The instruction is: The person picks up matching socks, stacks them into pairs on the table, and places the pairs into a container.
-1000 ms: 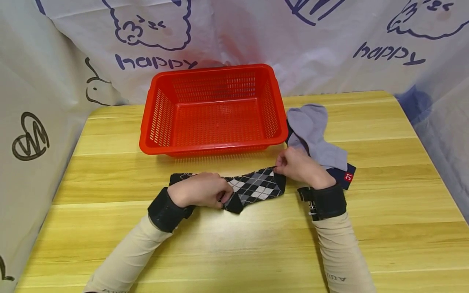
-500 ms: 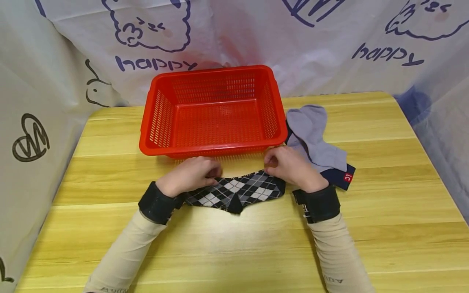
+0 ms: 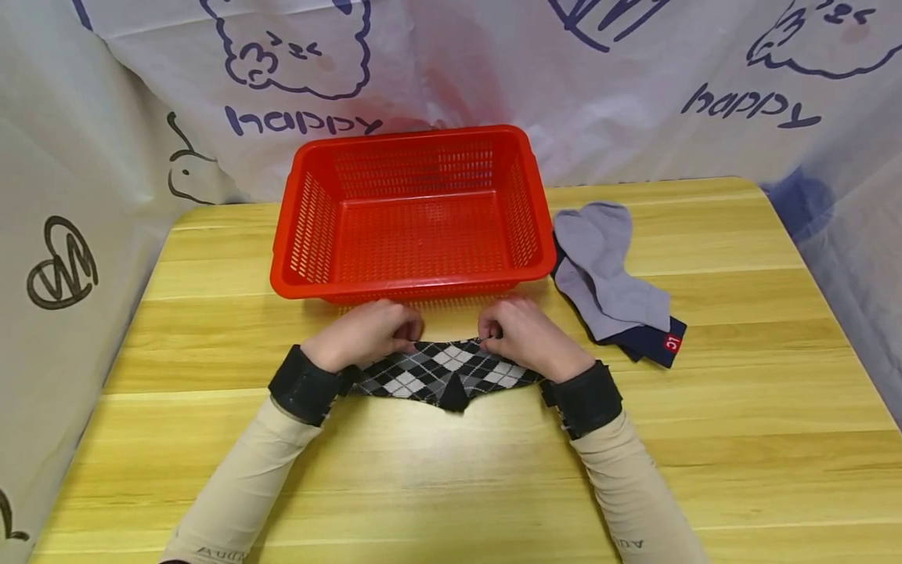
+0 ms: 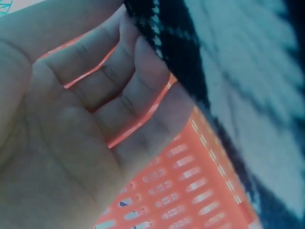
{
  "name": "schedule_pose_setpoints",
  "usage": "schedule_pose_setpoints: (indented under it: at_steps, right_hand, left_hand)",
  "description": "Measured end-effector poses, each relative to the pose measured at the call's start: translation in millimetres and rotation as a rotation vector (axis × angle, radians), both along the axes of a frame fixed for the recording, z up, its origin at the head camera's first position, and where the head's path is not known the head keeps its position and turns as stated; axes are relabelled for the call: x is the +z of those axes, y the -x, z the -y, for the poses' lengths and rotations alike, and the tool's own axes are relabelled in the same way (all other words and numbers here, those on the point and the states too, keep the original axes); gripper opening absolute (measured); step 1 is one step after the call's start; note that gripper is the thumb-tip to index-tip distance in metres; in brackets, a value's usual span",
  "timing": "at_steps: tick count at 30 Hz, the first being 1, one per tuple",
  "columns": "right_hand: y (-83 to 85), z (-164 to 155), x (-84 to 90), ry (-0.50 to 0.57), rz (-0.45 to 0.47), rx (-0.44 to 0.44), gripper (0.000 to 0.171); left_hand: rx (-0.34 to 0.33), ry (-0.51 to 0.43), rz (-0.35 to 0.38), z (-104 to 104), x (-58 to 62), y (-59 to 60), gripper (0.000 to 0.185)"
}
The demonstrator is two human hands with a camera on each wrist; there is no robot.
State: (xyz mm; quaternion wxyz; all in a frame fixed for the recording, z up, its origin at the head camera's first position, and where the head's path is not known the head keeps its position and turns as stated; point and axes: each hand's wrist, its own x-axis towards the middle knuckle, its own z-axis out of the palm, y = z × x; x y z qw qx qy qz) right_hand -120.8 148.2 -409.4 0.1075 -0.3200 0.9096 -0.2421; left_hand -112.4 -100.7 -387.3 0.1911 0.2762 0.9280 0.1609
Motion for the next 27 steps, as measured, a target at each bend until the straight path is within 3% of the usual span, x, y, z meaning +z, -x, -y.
schedule_pose_setpoints:
  at_steps: [8, 18, 22, 25, 27]
  right_hand:
    - [0.9, 0, 0.5, -0.014, 0.072, -0.053, 0.009]
    - [-2.1, 5, 4.7, -0.029, 0.061, -0.081, 0.008]
    - [-8.0, 11, 12.2, -0.022, 0.068, -0.05, 0.014]
    - [-16.4, 18, 19.4, -0.045, 0.142, 0.0, 0.02]
    - [-23.6, 24, 22.9, -0.087, 0.187, 0.031, 0.025]
  left_hand:
    - [0.007, -0.01, 0.001, 2, 0.8, -0.4, 0.012]
    - [-0.013, -0.003, -0.017, -1, 1.8, -3.0, 0.007]
    - [-0.046, 0.034, 0.049, -6, 7.5, -5.8, 0.018]
    - [-0.055, 0.104, 0.143, -10, 11.6, -10.4, 0.027]
    - [-0.061, 0.168, 0.168, -13, 12.2, -14.0, 0.032]
